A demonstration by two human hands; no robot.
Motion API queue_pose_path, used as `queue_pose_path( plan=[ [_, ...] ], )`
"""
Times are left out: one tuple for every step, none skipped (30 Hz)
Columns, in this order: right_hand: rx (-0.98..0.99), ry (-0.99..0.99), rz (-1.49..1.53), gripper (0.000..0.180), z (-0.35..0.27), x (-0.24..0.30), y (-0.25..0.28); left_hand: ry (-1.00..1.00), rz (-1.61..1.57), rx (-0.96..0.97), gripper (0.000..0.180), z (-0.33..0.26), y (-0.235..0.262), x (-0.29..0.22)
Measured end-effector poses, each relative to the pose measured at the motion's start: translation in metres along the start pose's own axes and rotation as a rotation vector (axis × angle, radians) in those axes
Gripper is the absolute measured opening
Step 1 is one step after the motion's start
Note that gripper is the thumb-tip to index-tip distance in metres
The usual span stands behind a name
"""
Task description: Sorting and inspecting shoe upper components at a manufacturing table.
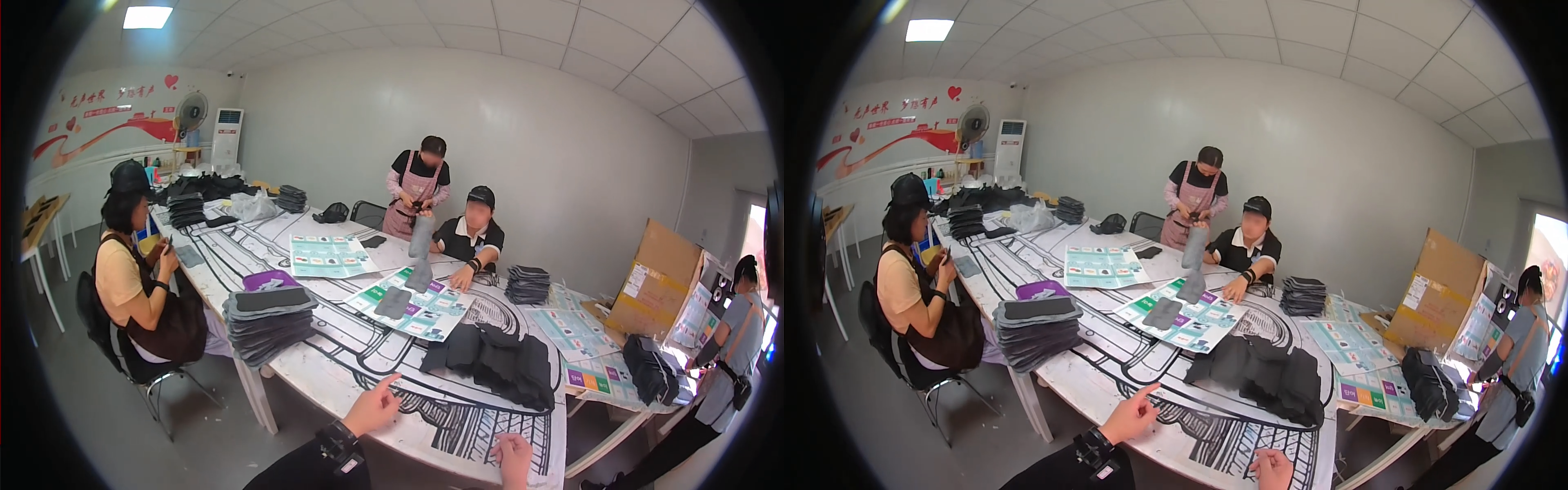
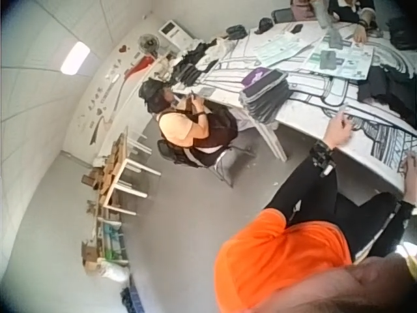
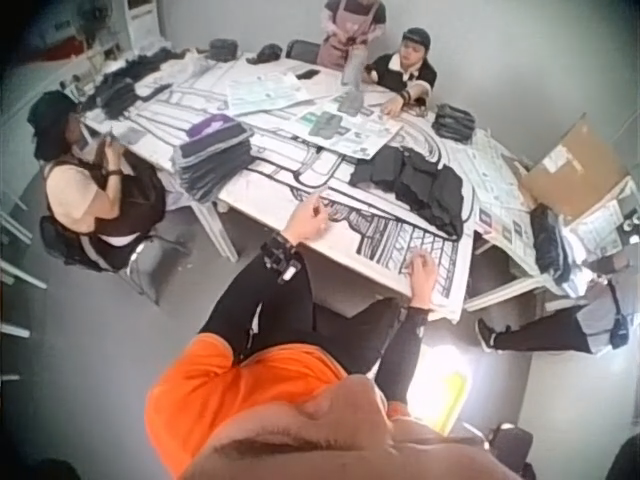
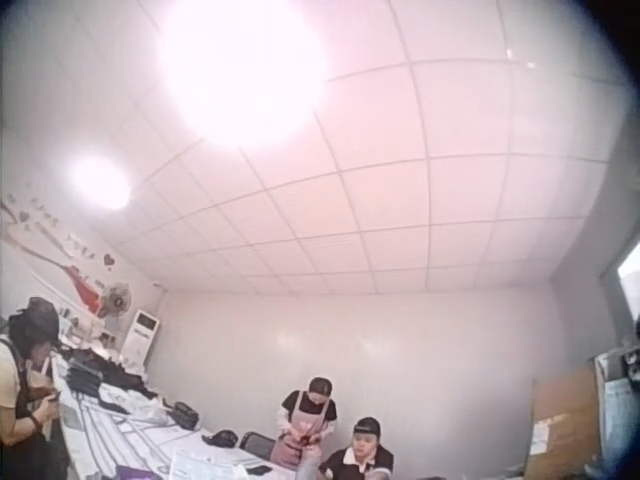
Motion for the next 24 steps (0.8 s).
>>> queue_pose_path(
  plan=[
    [-0.009,-0.011,0.032,0.020,0.001,-0.005,0.001,-0.056,0.140,-0.037,0.072,-0.003,0.002,-0.013],
    [-0.017,-0.021,0.065,0.019,0.002,-0.009,0.003,-0.108,0.223,0.024,0.087,-0.010,-0.001,-0.029],
    [-0.016,-0.018,0.070,0.019,0.004,-0.009,0.001,-0.156,0.188,0.027,0.086,-0.020,0.000,-0.053],
    [-0.003,-0.023,0.064,0.019,0.002,-0.009,-0.001,-0.240,0.191,0.008,0.083,-0.031,0.002,-0.080],
    [0.011,-0.029,0.055,0.019,0.001,-0.009,-0.002,-0.322,0.191,-0.011,0.080,-0.042,0.004,-0.107],
    [0.008,-0.030,0.050,0.019,0.001,-0.009,-0.002,-0.322,0.185,-0.009,0.080,-0.050,0.005,-0.135],
    [0.012,-0.025,0.007,0.018,0.002,-0.009,-0.003,-0.544,0.155,-0.077,0.075,-0.061,0.010,-0.171],
    [0.011,-0.026,-0.037,0.018,-0.001,-0.010,-0.001,-0.762,0.119,-0.139,0.070,-0.076,0.015,-0.206],
    [-0.008,-0.039,-0.045,0.018,-0.002,-0.012,0.004,-0.906,0.123,-0.162,0.065,-0.087,0.018,-0.231],
    [-0.028,-0.017,0.011,0.016,-0.002,-0.013,0.008,-1.073,0.140,-0.125,0.062,-0.101,0.021,-0.261],
    [0.023,0.012,0.073,0.016,0.001,-0.012,-0.003,-1.201,0.096,-0.143,0.060,-0.116,0.026,-0.279],
    [-0.008,0.004,0.111,0.012,0.002,-0.018,0.005,-1.258,0.045,-0.122,0.039,-0.119,0.031,-0.302],
    [0.000,-0.003,0.110,0.012,0.003,-0.017,0.003,-1.266,0.034,-0.132,0.024,-0.128,0.033,-0.310],
    [-0.009,-0.010,0.114,0.012,0.004,-0.016,0.002,-1.306,-0.010,-0.107,0.021,-0.130,0.036,-0.313],
    [-0.006,-0.015,0.119,0.012,0.003,-0.014,-0.001,-1.343,-0.044,-0.090,0.020,-0.136,0.040,-0.315],
    [0.009,-0.012,0.136,0.012,0.005,-0.017,-0.004,-1.333,-0.032,-0.096,0.020,-0.141,0.042,-0.315],
    [0.025,-0.015,0.139,0.012,0.005,-0.018,-0.008,-1.330,-0.030,-0.117,0.020,-0.147,0.045,-0.316],
    [0.024,-0.021,0.127,0.012,0.006,-0.018,-0.008,-1.330,-0.039,-0.132,0.020,-0.147,0.046,-0.315],
    [0.027,-0.025,0.115,0.012,0.007,-0.017,-0.010,-1.323,-0.034,-0.134,0.020,-0.148,0.047,-0.313],
    [0.037,-0.012,0.113,0.012,0.006,-0.016,-0.013,-1.321,-0.024,-0.118,0.019,-0.150,0.049,-0.312],
    [0.019,-0.019,0.111,0.012,0.006,-0.019,-0.007,-1.329,-0.037,-0.084,0.019,-0.145,0.046,-0.310],
    [0.002,-0.014,0.111,0.012,0.006,-0.021,-0.001,-1.330,-0.053,-0.072,0.019,-0.138,0.044,-0.306],
    [-0.014,-0.009,0.110,0.012,0.005,-0.024,0.004,-1.275,-0.048,-0.062,0.023,-0.127,0.040,-0.299],
    [-0.023,-0.031,0.105,0.011,0.003,-0.023,0.004,-1.211,-0.025,-0.061,0.028,-0.120,0.038,-0.294]
  ],
)
Point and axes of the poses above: each hand's wrist, its own z-axis towards the middle knuckle, its own y-axis out of the back of the hand, x = y × z, the point moved 4 cm from there along z, towards the middle knuckle, and after that the axes turned 2 degrees about z, right-handed, at the moved point
